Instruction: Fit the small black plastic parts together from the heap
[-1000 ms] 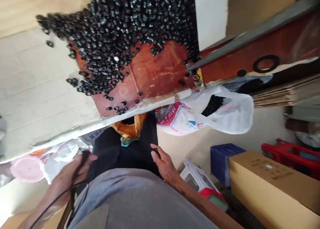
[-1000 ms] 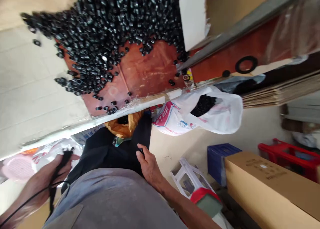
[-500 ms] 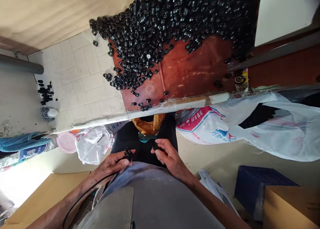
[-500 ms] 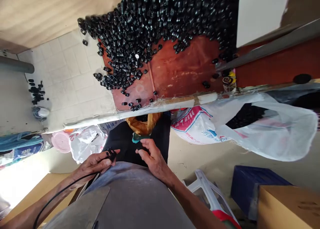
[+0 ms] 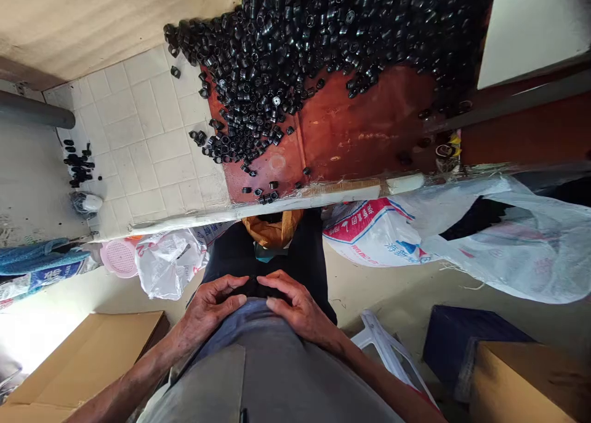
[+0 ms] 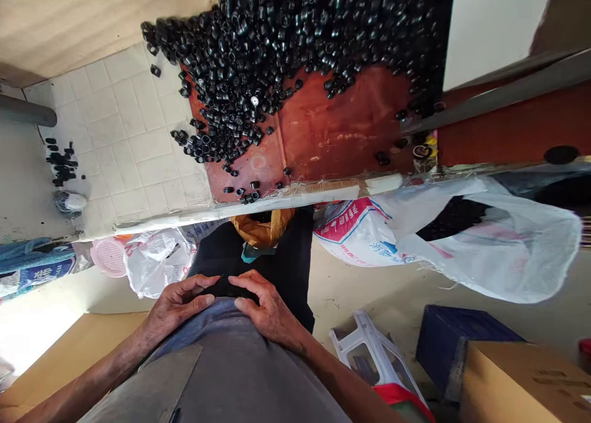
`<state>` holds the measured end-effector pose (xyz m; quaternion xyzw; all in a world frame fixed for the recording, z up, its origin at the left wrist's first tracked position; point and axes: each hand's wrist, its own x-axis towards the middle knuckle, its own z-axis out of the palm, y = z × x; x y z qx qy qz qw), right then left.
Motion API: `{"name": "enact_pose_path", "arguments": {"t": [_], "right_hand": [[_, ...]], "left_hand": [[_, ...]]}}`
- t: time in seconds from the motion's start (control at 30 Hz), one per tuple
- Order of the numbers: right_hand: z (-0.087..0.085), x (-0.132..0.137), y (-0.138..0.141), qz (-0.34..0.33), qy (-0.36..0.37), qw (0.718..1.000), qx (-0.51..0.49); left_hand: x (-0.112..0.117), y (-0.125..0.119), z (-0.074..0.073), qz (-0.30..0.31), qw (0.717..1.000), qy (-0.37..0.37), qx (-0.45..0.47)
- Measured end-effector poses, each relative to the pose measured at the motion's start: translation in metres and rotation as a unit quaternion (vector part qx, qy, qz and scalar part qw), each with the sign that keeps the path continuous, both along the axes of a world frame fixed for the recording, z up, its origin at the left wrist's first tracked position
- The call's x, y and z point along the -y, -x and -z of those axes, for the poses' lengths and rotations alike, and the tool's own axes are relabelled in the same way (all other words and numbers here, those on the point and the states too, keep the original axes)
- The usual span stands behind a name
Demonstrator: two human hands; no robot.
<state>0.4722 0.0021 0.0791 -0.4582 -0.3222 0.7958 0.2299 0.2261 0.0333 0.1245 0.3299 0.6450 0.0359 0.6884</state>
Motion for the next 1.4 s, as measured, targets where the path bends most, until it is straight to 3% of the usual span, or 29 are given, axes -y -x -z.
{"name": "enact_pose_path", "arguments": {"t": [0.17, 0.3, 0.5, 0.67, 1.0, 1.4], "right_hand": [[0.006, 0.011, 0.002, 0.032, 0.047, 0.997, 0.050], [0.007, 0.017, 0.003, -0.001, 0.037, 0.998, 0.058], [0.003, 0.020, -0.009, -0.077, 0.022, 0.997, 0.022], [0.006, 0.027, -0.013, -0.027, 0.032, 0.998, 0.055], [0.020, 0.027, -0.019, -0.031, -0.122, 0.992, 0.025], [0.025, 0.028, -0.019, -0.081, -0.180, 0.980, 0.015]], "left_hand": [[0.002, -0.006, -0.004, 0.081, 0.991, -0.083, -0.067], [0.002, -0.010, -0.006, 0.104, 0.986, -0.113, -0.068], [0.006, -0.011, -0.004, 0.108, 0.990, -0.081, -0.043], [0.008, -0.008, -0.001, 0.091, 0.995, -0.040, -0.025], [0.005, -0.012, -0.007, 0.112, 0.991, -0.070, 0.005], [0.010, -0.015, -0.004, 0.160, 0.982, -0.090, 0.049]]}}
